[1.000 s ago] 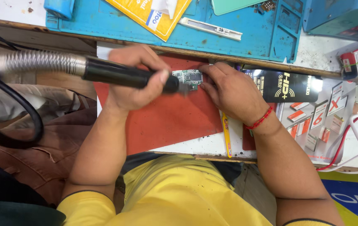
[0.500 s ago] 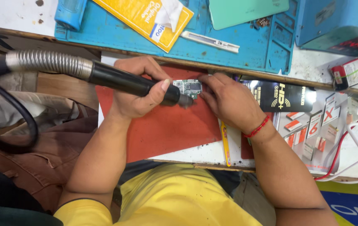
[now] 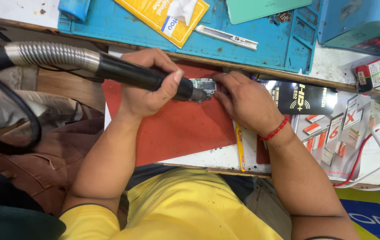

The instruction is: The person uses a hot air gun to apply heat to a small circuit board placed on a red mat. They hold the board steady with one hand while directing the hot air nozzle with the other, moving the tool across different components on the board.

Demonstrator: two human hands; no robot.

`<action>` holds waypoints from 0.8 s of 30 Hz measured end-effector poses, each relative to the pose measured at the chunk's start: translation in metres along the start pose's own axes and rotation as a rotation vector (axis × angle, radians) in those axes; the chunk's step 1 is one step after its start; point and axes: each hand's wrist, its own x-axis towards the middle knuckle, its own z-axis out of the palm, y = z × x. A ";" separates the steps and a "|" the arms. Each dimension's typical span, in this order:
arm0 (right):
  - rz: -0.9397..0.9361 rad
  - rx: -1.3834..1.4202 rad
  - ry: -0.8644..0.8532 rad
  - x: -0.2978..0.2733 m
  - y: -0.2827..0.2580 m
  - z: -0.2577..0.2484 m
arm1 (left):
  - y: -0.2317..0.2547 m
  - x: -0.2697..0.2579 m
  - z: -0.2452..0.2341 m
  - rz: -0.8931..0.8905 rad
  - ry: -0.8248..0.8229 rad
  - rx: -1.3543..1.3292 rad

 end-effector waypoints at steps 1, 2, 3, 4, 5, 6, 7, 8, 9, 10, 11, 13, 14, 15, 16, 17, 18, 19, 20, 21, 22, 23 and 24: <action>-0.016 0.003 0.008 0.000 0.000 0.000 | 0.000 -0.002 0.002 -0.020 0.063 0.029; -0.032 0.007 0.016 0.000 0.000 0.000 | -0.001 -0.004 0.006 -0.039 0.126 0.057; -0.048 0.010 0.024 -0.001 0.000 0.000 | -0.001 -0.006 0.008 -0.057 0.189 0.086; -0.044 0.004 0.021 -0.001 0.001 0.000 | -0.002 -0.004 0.006 -0.021 0.124 0.080; -0.039 -0.001 0.018 -0.001 0.001 0.000 | -0.004 0.000 0.001 0.014 0.060 0.075; -0.037 -0.006 0.013 -0.001 0.001 0.000 | -0.004 0.002 -0.002 0.048 -0.002 0.071; -0.043 -0.005 0.018 -0.001 0.001 0.000 | -0.003 0.001 0.000 0.028 0.029 0.072; -0.052 -0.004 0.020 -0.001 0.001 0.000 | -0.002 -0.002 0.003 0.006 0.064 0.073; -0.060 -0.004 0.022 -0.001 0.001 0.000 | -0.001 -0.004 0.005 -0.016 0.099 0.074; -0.053 0.005 0.019 -0.002 0.001 0.001 | 0.000 -0.003 0.003 0.006 0.074 0.109; -0.046 0.013 0.015 -0.002 0.002 0.000 | 0.000 -0.001 -0.001 0.028 0.048 0.143; -0.048 0.011 0.017 -0.001 0.003 0.000 | -0.002 0.002 -0.002 0.035 -0.001 0.096; -0.058 0.002 0.020 -0.001 0.003 0.000 | -0.002 0.002 -0.001 0.019 -0.021 0.016; -0.069 -0.007 0.023 -0.001 0.003 0.001 | -0.002 0.001 -0.001 0.002 -0.041 -0.063; -0.057 -0.004 0.011 -0.001 0.003 0.001 | -0.001 0.000 -0.002 0.010 -0.011 0.017; -0.046 0.000 0.000 -0.001 0.003 0.001 | -0.001 -0.002 -0.003 0.018 0.019 0.097; -0.032 0.001 -0.007 -0.001 0.004 0.000 | -0.001 -0.002 -0.003 0.030 0.045 0.175; -0.031 -0.004 -0.004 -0.001 0.004 0.000 | -0.002 0.000 -0.003 0.047 0.016 0.106; -0.032 -0.008 -0.004 -0.001 0.003 0.001 | -0.004 0.003 -0.003 0.062 -0.011 0.039; -0.033 -0.013 -0.003 -0.001 0.003 0.001 | -0.005 0.003 -0.004 0.078 -0.037 -0.028; -0.049 -0.012 0.004 -0.001 0.003 0.001 | -0.004 0.001 -0.003 0.062 0.014 0.053; -0.064 -0.012 0.011 -0.001 0.003 0.000 | -0.003 -0.002 -0.002 0.046 0.066 0.133; -0.075 -0.012 0.020 -0.001 0.003 0.000 | -0.003 -0.004 -0.001 0.032 0.113 0.210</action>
